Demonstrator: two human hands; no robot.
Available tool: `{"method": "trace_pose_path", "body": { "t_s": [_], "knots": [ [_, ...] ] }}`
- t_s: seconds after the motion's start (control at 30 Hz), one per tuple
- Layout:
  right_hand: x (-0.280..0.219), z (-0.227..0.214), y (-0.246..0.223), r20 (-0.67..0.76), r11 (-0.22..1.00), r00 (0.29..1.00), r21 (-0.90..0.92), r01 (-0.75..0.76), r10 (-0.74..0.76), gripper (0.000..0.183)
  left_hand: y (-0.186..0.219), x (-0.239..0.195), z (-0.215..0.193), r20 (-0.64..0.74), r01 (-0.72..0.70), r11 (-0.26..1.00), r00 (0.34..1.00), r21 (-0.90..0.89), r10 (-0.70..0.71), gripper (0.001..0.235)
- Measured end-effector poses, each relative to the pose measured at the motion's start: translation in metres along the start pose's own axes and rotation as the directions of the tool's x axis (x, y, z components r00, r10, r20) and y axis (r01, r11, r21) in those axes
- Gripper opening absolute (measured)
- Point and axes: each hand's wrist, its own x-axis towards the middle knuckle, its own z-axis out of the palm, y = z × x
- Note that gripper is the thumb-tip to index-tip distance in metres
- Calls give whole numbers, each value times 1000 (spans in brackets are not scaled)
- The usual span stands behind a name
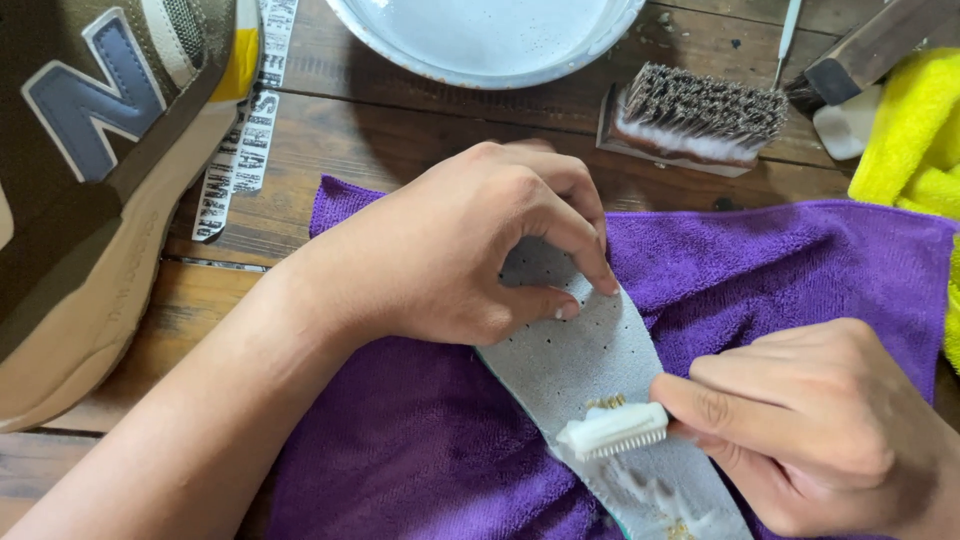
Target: The person scrubs a shoe insole with a small brush and cleaning solution, then switches to a larger brush to scrub the entire surface. The insole is placed on a purple towel on a wooden table, and the person repeatedly dips the brush into a bowl of water to continue cleaning.
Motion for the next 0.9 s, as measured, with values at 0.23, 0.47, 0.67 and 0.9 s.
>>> {"method": "trace_pose_path", "body": {
  "t_s": [0.23,0.47,0.67,0.9],
  "knots": [
    [7,-7,-4,78,999,997,20,26,-28,18,2,-1,-1,12,11,1000,1000,8,-11,27],
    [5,-3,-9,-42,999,999,-48,-22,20,23,3,-1,-1,12,-2,1000,1000,4,1,28],
    [17,5,-11,-76,974,997,-222,-33,16,14,3,-1,-1,11,-18,1000,1000,12,18,29],
    [9,5,-5,15,994,998,-87,67,-66,22,3,-1,1,5,-12,1000,1000,21,12,29]
  ]
}}
